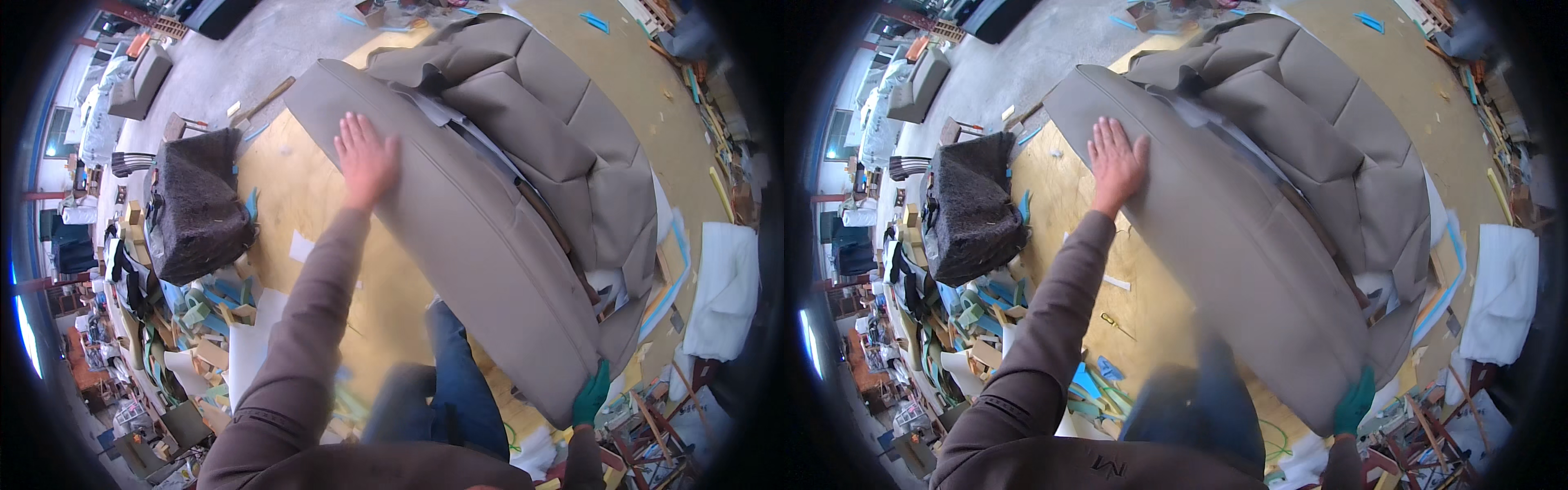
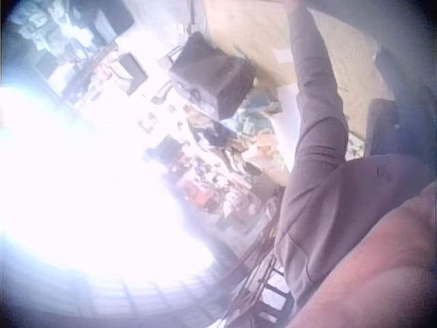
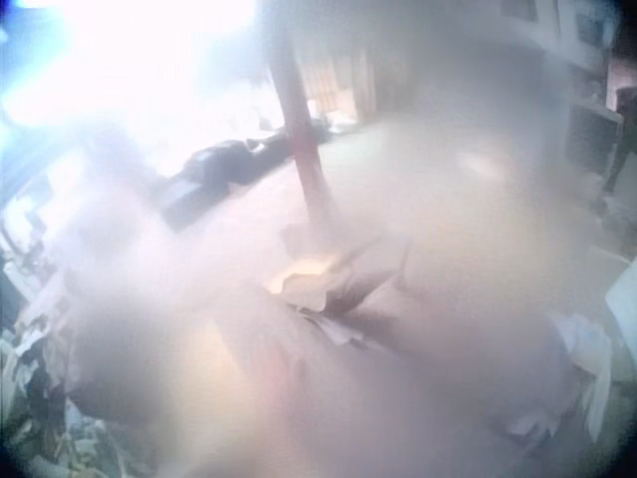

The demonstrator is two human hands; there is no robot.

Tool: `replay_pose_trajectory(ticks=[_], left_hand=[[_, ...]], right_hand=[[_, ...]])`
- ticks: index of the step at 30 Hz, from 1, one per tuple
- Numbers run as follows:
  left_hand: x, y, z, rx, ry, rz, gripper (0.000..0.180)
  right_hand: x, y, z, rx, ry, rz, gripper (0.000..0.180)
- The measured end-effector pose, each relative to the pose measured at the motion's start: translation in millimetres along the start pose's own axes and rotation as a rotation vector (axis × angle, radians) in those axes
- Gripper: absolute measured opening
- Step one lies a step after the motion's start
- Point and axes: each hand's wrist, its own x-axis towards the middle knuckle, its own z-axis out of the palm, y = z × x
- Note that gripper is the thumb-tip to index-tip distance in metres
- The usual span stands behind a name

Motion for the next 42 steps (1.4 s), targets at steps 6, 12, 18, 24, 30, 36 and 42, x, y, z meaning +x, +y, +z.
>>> replay_pose_trajectory(ticks=[6, 12, 18, 24, 30, 36, 42], left_hand=[[67, -53, 5, 0.044, -0.044, -0.067, 0.087], [116, -113, 31, 0.238, -0.06, 0.058, 0.079], [161, -155, 50, 0.286, -0.085, 0.094, 0.074], [194, -177, 59, 0.26, -0.102, 0.035, 0.09], [163, -125, 63, 0.878, -0.228, 0.463, 0.056], [-94, 54, 52, 0.673, 0.007, 0.556, 0.053], [-305, 219, -16, 0.035, -0.101, 0.581, 0.082]], right_hand=[[7, -38, 7, 0.289, 0.147, 0.363, 0.044], [17, -53, 41, 0.078, 0.342, 0.481, 0.045], [11, -36, 72, -0.215, 0.546, 0.448, 0.023], [27, -70, 61, -0.22, 0.704, 0.389, 0.021], [28, -76, 74, -0.297, 0.752, 0.434, 0.022], [35, -85, 70, 0.04, 0.811, 0.45, 0.016], [21, -90, 44, 0.398, 1.05, 0.255, 0.022]])
